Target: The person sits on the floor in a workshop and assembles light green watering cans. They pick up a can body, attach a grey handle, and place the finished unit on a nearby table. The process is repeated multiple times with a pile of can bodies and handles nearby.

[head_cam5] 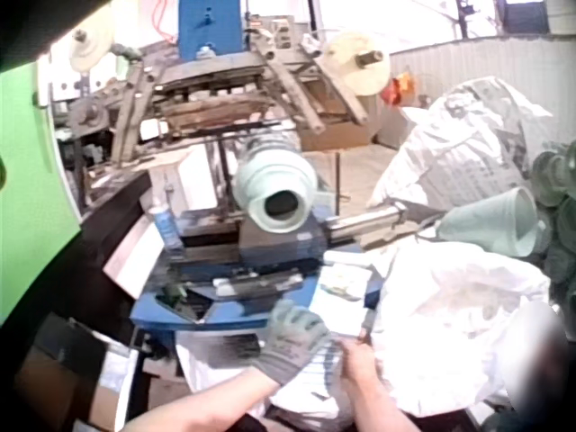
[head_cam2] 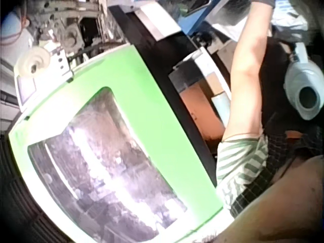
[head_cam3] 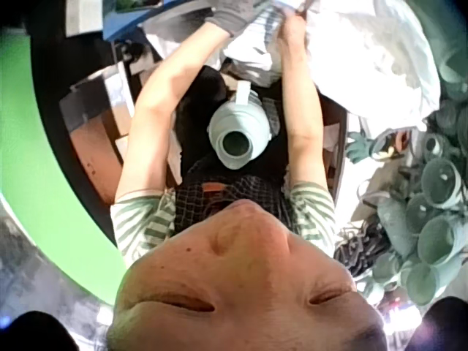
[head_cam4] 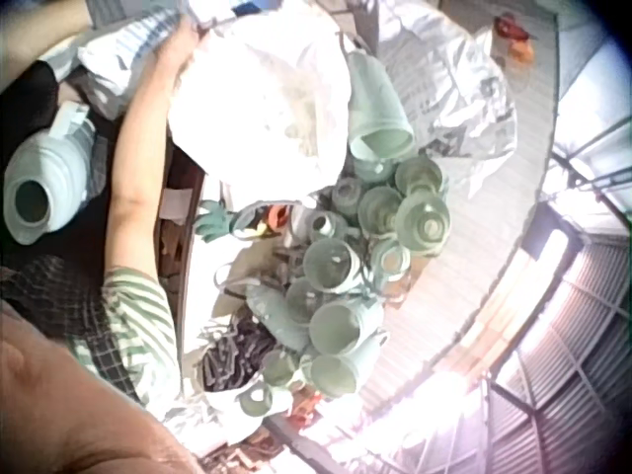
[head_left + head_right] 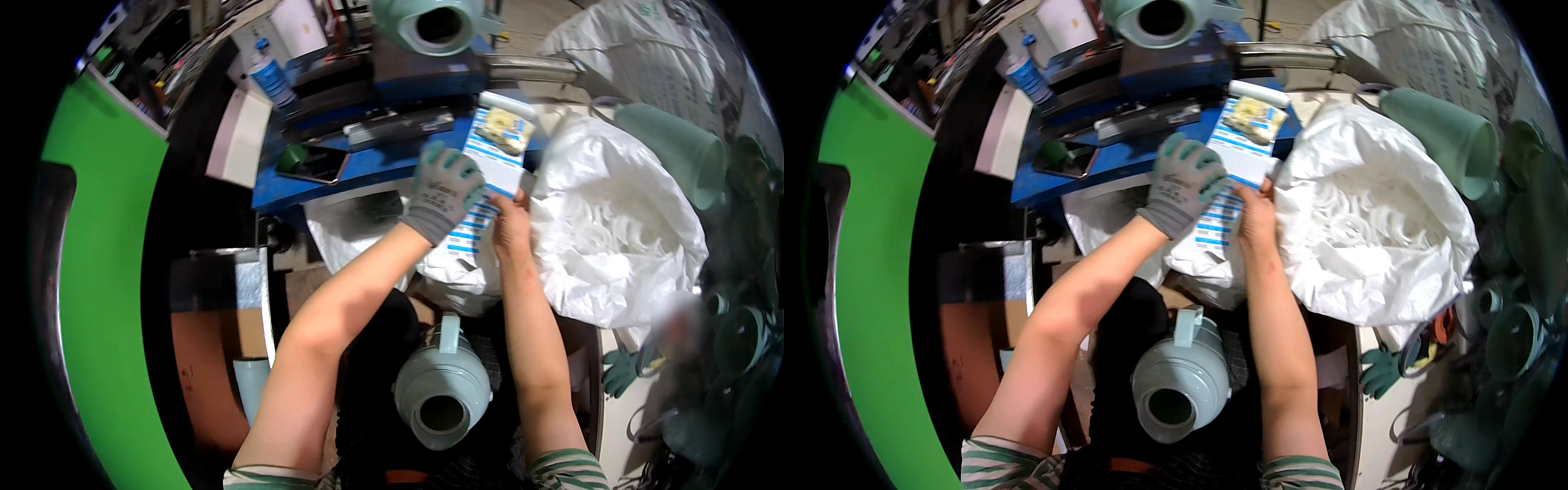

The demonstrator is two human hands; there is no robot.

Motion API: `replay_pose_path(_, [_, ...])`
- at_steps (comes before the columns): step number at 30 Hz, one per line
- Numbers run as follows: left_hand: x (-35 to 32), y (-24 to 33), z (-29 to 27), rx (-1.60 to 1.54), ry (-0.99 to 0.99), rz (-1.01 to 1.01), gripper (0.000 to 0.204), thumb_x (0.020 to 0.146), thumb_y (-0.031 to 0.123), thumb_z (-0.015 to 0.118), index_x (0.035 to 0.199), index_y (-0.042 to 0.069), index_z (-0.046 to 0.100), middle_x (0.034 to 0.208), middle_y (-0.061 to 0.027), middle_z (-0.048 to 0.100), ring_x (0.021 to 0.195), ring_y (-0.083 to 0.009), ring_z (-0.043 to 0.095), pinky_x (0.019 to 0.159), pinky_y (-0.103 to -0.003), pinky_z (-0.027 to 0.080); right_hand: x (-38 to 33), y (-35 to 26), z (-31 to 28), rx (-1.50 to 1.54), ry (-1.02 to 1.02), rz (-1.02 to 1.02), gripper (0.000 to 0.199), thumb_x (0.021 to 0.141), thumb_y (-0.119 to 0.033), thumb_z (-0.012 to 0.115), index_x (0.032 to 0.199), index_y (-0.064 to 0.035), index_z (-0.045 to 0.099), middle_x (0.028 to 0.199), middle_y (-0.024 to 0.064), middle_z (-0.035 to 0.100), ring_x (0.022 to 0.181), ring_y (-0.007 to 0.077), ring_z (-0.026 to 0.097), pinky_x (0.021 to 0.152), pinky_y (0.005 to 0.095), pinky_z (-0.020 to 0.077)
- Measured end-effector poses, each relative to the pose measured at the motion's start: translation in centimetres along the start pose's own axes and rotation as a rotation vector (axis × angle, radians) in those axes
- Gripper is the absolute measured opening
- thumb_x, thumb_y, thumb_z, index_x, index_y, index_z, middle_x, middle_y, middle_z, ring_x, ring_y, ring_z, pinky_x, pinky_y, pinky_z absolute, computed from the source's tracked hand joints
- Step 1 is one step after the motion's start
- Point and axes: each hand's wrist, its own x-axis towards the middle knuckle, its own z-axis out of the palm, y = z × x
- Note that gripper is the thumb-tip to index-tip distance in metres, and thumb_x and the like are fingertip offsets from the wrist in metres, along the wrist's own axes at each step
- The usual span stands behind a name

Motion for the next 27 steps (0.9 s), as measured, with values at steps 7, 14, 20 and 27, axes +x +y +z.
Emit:
replay_pose_path(7, [-9.6, 5.8, -7.9, -0.445, 0.106, -0.386, 0.018, 0.084, 0.016, 0.081, 0.099, 0.011, 0.075, 0.104, -0.0063, 0.070, 0.098, -0.0273, 0.066, 0.089, -0.043, 0.054, -13.7, -5.7, -0.6, -0.679, -0.119, -0.221, 0.062, 0.094, -0.005, 0.067, 0.149, -0.0008, 0.040, 0.152, 0.0190, 0.047, 0.146, 0.0308, 0.043, 0.119, 0.0426, 0.0337])
replay_pose_path(14, [-21.6, 16.3, -12.8, -0.689, -0.011, -0.600, 0.006, 0.089, 0.010, 0.076, 0.095, 0.008, 0.076, 0.099, -0.0084, 0.073, 0.085, -0.0241, 0.074, 0.071, -0.035, 0.060, -33.7, -15.4, -11.1, -0.398, -0.345, 0.773, 0.058, 0.107, -0.036, 0.057, 0.148, 0.0007, 0.041, 0.087, 0.0169, 0.072, 0.071, 0.0228, 0.071, 0.065, 0.0315, 0.0599])
replay_pose_path(20, [-18.6, 24.6, -18.2, -1.130, -0.291, -0.527, 0.024, 0.087, 0.007, 0.076, 0.111, 0.007, 0.075, 0.108, -0.0102, 0.074, 0.108, -0.0263, 0.070, 0.100, -0.034, 0.052, -43.6, -19.7, -12.9, -0.282, -0.003, 1.041, 0.114, 0.081, -0.037, 0.083, 0.168, -0.0182, 0.012, 0.157, 0.0105, 0.042, 0.120, 0.0255, 0.065, 0.079, 0.0343, 0.0606])
replay_pose_path(27, [-21.9, 15.2, -18.7, -1.279, 0.102, -0.824, 0.017, 0.098, 0.019, 0.072, 0.103, 0.003, 0.071, 0.104, -0.0105, 0.073, 0.092, -0.0200, 0.071, 0.079, -0.033, 0.060, -43.9, -17.3, -10.1, -0.704, -0.340, 0.391, 0.135, 0.070, -0.010, 0.090, 0.166, -0.0076, -0.004, 0.162, 0.0167, 0.025, 0.147, 0.0296, 0.035, 0.121, 0.0458, 0.0305])
